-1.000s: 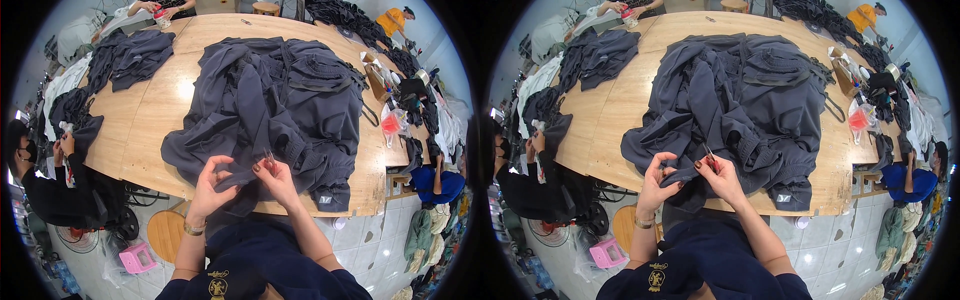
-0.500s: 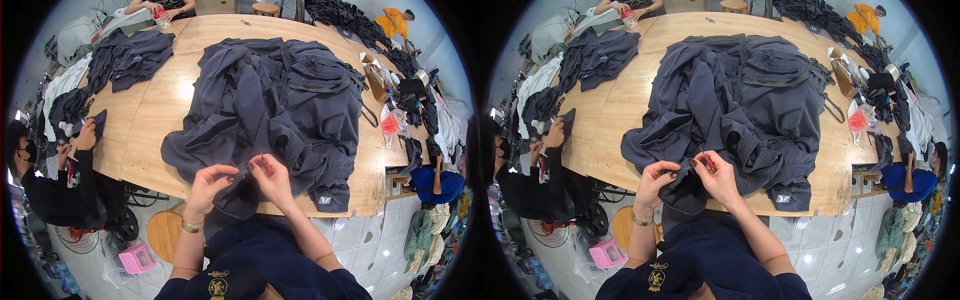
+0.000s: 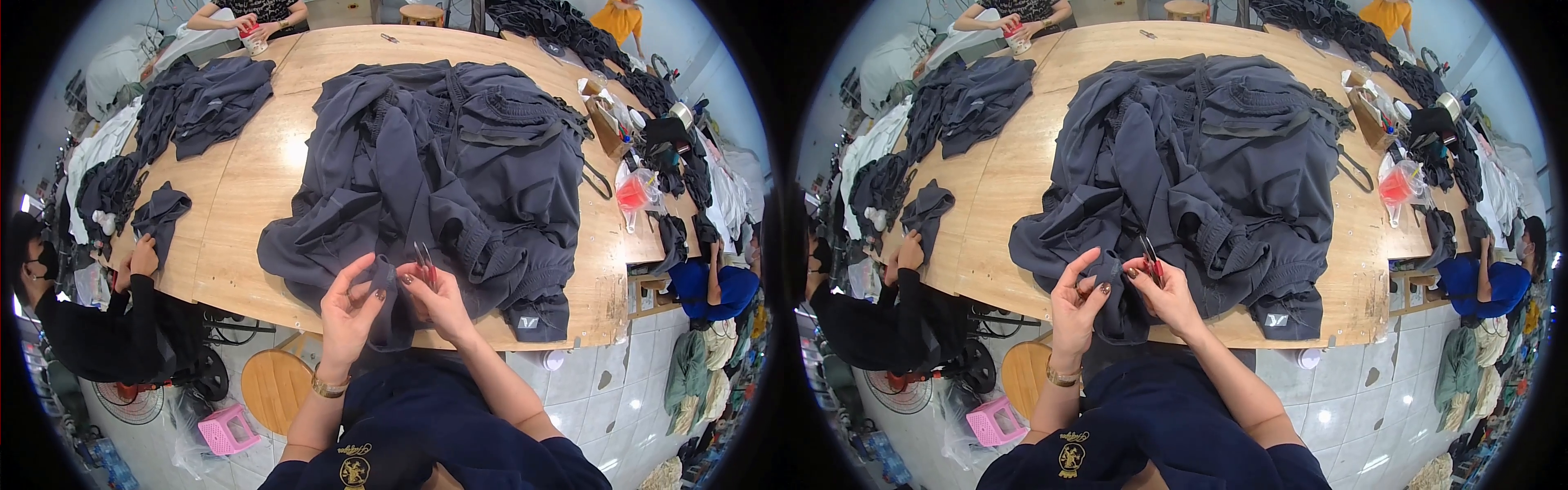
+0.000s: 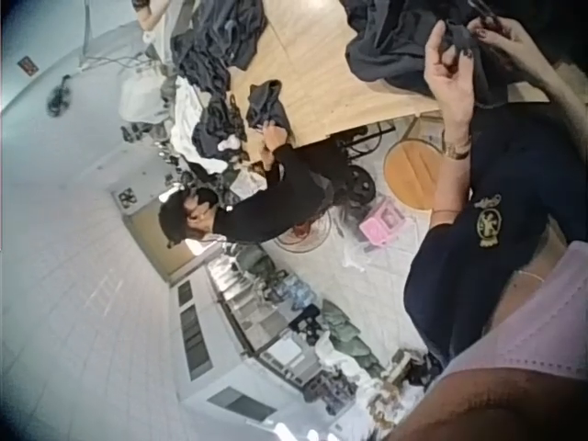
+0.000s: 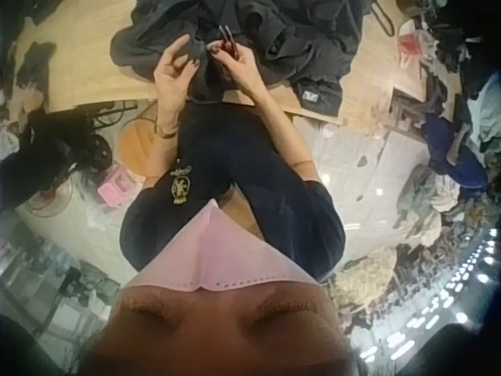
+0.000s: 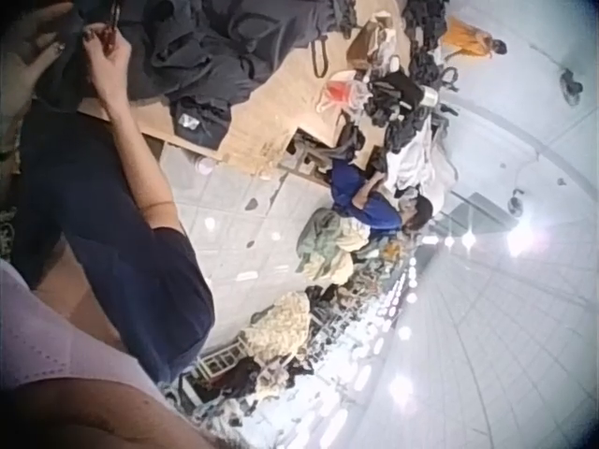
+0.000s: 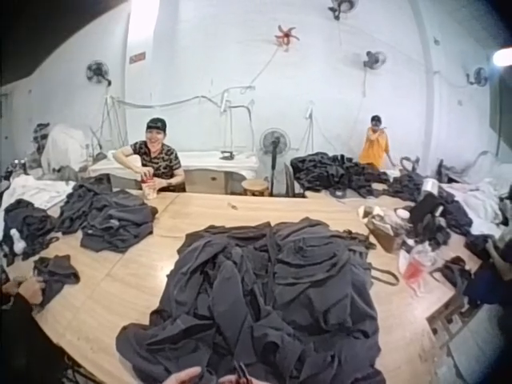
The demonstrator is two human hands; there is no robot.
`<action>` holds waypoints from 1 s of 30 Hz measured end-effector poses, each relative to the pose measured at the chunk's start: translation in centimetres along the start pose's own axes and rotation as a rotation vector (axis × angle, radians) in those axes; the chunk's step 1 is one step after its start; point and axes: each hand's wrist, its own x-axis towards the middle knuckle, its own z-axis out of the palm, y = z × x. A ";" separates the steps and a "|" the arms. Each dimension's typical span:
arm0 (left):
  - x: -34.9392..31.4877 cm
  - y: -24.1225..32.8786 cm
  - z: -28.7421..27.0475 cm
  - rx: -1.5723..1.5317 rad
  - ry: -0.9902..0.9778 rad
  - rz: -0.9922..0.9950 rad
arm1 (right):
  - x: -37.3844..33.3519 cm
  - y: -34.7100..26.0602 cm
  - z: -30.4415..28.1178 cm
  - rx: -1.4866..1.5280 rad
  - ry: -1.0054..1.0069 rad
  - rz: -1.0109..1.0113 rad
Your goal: Trimming excess threads from manufactured gray pants using a small cutting tool.
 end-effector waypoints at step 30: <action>-3.3 4.4 -6.7 0.831 -0.034 -0.109 | 1.2 0.6 -1.8 -0.853 0.015 -0.420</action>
